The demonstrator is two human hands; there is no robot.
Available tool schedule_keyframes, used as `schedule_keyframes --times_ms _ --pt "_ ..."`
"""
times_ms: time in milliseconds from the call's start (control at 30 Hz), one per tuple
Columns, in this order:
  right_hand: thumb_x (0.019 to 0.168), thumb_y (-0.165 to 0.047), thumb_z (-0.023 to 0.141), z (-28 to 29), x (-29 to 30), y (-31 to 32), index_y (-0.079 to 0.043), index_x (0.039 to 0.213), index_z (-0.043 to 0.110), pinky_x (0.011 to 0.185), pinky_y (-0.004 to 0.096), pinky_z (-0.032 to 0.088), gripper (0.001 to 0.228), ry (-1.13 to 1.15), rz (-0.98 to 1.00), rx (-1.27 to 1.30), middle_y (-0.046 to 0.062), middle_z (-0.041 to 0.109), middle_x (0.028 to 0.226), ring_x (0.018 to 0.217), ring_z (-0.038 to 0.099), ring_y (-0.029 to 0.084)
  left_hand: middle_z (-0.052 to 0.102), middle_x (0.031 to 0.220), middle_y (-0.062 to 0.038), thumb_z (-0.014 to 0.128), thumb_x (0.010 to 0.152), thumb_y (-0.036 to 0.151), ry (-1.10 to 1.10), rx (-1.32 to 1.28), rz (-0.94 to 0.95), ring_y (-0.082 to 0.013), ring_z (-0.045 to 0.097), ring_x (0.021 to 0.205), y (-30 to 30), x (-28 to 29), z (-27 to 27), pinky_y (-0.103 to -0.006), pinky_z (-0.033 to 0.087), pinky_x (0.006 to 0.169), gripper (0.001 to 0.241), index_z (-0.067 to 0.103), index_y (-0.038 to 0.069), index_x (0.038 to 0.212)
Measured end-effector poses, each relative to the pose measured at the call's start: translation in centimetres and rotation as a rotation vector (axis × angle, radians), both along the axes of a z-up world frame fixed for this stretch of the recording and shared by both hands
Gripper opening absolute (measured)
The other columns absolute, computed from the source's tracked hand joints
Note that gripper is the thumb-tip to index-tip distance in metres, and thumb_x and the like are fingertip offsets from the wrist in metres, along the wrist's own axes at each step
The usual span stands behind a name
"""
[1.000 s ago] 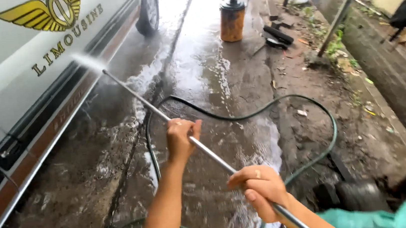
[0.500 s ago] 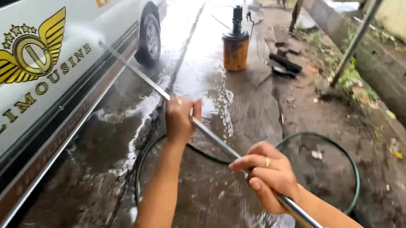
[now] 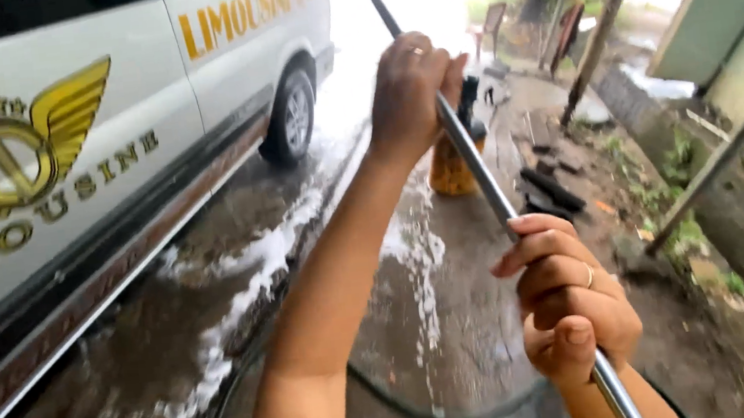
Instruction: Washing the exterior of a silver passenger van using a high-pressure water sprayer.
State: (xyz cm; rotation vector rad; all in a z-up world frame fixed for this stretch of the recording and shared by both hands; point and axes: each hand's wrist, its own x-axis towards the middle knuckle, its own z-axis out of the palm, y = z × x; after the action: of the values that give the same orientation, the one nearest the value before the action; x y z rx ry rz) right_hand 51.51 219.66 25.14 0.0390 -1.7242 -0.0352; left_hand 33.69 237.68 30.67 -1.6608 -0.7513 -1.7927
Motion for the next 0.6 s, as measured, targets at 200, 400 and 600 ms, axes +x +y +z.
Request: schedule_keyframes --times_ms 200,400,600 --pt "0.108 -0.038 0.045 2.2 -3.8 15.7 -0.006 0.06 0.033 0.085 0.051 0.054 0.06 0.193 0.15 0.056 0.01 0.04 0.057 0.058 0.05 0.027 0.061 0.093 -0.018 0.066 0.099 0.024 0.016 -0.064 -0.047 -0.0364 0.062 0.099 14.8 -1.7 3.7 -0.047 0.05 0.092 0.024 0.065 0.003 0.087" --pt "0.106 -0.034 0.047 -1.1 -5.1 29.1 -0.008 0.059 0.033 0.081 0.05 0.051 0.056 0.201 0.181 -0.041 0.008 0.038 0.056 0.051 0.046 0.022 0.067 0.1 -0.019 0.066 0.098 0.027 -0.066 0.02 -0.036 -0.0382 0.063 0.11 29.5 -2.3 -1.4 -0.0487 0.047 0.102 0.024 0.065 0.006 0.086" --pt "0.105 -0.031 0.047 -6.1 -4.6 42.8 -0.007 0.058 0.036 0.074 0.045 0.051 0.054 0.052 0.221 -0.153 0.006 0.039 0.057 0.055 0.046 0.022 0.068 0.088 -0.016 0.065 0.101 0.024 -0.128 -0.361 -0.107 -0.0329 0.066 0.097 43.8 -2.9 -12.6 -0.0464 0.05 0.096 0.027 0.068 0.005 0.081"
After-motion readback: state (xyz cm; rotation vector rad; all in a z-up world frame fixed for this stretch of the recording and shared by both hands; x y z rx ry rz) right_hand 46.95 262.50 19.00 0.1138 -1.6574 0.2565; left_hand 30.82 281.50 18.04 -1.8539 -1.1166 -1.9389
